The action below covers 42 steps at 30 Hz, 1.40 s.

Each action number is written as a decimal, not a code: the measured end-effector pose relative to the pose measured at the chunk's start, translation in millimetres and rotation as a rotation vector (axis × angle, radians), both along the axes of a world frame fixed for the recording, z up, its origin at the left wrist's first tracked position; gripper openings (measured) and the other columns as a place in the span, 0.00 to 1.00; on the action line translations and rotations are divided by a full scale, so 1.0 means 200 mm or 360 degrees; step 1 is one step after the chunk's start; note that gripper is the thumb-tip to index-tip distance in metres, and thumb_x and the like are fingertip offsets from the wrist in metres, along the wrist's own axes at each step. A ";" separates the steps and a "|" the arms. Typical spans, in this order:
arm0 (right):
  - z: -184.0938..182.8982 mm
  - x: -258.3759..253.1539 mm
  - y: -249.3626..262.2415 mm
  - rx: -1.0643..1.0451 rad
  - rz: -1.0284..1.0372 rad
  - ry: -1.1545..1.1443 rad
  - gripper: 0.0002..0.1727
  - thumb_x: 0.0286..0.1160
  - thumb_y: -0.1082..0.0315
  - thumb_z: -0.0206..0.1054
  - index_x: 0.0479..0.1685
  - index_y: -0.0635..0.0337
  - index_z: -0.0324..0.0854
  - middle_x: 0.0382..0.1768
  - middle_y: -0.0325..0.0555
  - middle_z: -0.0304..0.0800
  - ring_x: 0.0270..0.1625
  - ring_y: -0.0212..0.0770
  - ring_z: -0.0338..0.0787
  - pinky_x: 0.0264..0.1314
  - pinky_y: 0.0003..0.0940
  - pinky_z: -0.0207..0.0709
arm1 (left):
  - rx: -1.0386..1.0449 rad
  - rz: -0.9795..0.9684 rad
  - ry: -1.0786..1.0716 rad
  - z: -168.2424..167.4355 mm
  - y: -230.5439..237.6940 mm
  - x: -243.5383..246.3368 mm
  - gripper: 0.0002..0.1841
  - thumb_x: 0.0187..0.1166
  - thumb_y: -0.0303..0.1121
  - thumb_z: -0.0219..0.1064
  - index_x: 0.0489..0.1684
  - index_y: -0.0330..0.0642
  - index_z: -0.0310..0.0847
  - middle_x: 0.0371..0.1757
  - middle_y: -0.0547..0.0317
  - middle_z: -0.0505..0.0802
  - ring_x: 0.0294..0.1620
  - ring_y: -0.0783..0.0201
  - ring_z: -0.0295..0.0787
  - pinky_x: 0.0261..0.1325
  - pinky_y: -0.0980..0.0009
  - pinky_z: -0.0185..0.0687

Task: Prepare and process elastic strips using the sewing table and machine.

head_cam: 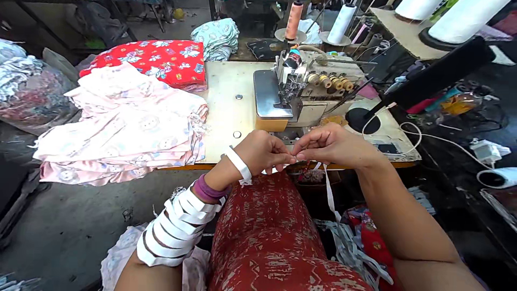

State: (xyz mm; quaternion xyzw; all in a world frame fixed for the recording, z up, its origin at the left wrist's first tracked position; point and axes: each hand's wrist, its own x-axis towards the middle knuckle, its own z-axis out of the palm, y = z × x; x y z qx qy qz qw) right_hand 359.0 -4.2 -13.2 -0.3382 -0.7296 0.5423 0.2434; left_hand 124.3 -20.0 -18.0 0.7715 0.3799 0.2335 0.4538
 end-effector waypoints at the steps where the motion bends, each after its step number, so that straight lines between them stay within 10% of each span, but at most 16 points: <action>1: 0.00 0.00 0.00 -0.0003 0.0010 -0.0001 0.05 0.72 0.76 0.73 0.38 0.58 0.92 0.20 0.27 0.88 0.16 0.14 0.72 0.17 0.09 0.64 | 0.0014 0.0007 0.0032 0.00 0.00 0.00 0.07 0.78 0.30 0.73 0.34 0.34 0.92 0.18 0.67 0.89 0.15 0.84 0.78 0.22 0.87 0.74; 7: -0.05 0.00 0.03 0.0059 0.0005 0.0072 0.03 0.69 0.73 0.76 0.37 0.55 0.92 0.19 0.25 0.87 0.16 0.14 0.73 0.18 0.09 0.65 | 0.0311 0.0081 -0.0096 -0.07 0.07 0.00 0.07 0.65 0.30 0.82 0.32 0.38 0.91 0.27 0.65 0.92 0.28 0.80 0.85 0.36 0.81 0.80; 10: -0.07 0.00 0.04 0.0076 -0.0142 0.0201 0.06 0.66 0.77 0.75 0.37 0.55 0.89 0.21 0.26 0.88 0.17 0.14 0.74 0.18 0.09 0.66 | 0.0023 0.0094 -0.0476 -0.18 0.10 0.01 0.14 0.71 0.23 0.75 0.54 0.30 0.88 0.50 0.57 0.94 0.52 0.73 0.91 0.60 0.75 0.86; 16: -0.11 0.00 0.06 0.0190 -0.0502 0.0145 0.09 0.65 0.79 0.75 0.42 0.59 0.90 0.25 0.26 0.90 0.19 0.14 0.75 0.22 0.10 0.68 | -0.0346 0.0320 -0.0749 -0.23 0.12 0.07 0.05 0.78 0.18 0.65 0.43 0.35 0.85 0.29 0.71 0.92 0.32 0.80 0.89 0.45 0.80 0.87; 24: -0.17 -0.02 0.19 0.0092 -0.0751 0.0121 0.05 0.67 0.79 0.75 0.38 0.62 0.92 0.24 0.29 0.91 0.21 0.14 0.78 0.25 0.11 0.70 | 0.0727 0.0372 -0.0428 -0.31 0.27 0.12 0.05 0.72 0.22 0.74 0.40 0.29 0.92 0.46 0.46 0.92 0.42 0.72 0.89 0.44 0.82 0.83; 30: -0.22 -0.01 0.35 0.0160 -0.0839 0.0054 0.06 0.68 0.77 0.76 0.41 0.61 0.92 0.25 0.31 0.91 0.21 0.16 0.77 0.26 0.14 0.71 | 0.1714 0.0055 0.0013 -0.33 0.52 0.08 0.06 0.76 0.22 0.68 0.38 0.32 0.93 0.42 0.46 0.95 0.40 0.55 0.93 0.46 0.69 0.87; 35: -0.26 -0.01 0.49 0.0097 -0.0885 0.0012 0.05 0.70 0.77 0.75 0.42 0.62 0.91 0.27 0.33 0.91 0.23 0.18 0.79 0.27 0.15 0.71 | 0.1520 -0.0092 0.0044 -0.32 0.69 0.08 0.06 0.74 0.22 0.70 0.38 0.31 0.94 0.44 0.45 0.95 0.45 0.53 0.94 0.53 0.67 0.89; 39: -0.33 -0.03 0.52 0.0594 -0.0783 -0.0320 0.06 0.75 0.72 0.73 0.45 0.60 0.92 0.43 0.42 0.93 0.44 0.31 0.90 0.50 0.31 0.84 | 0.1424 -0.0154 0.0069 -0.40 0.78 0.07 0.05 0.73 0.21 0.70 0.36 0.32 0.94 0.43 0.45 0.96 0.47 0.53 0.94 0.55 0.65 0.88; 42: -0.36 -0.03 0.52 0.0899 -0.0730 -0.0458 0.07 0.77 0.71 0.70 0.46 0.60 0.93 0.43 0.46 0.89 0.44 0.38 0.88 0.48 0.37 0.83 | 0.1400 -0.0126 0.0100 -0.41 0.79 0.08 0.06 0.74 0.21 0.69 0.35 0.32 0.94 0.43 0.46 0.96 0.47 0.53 0.94 0.55 0.66 0.88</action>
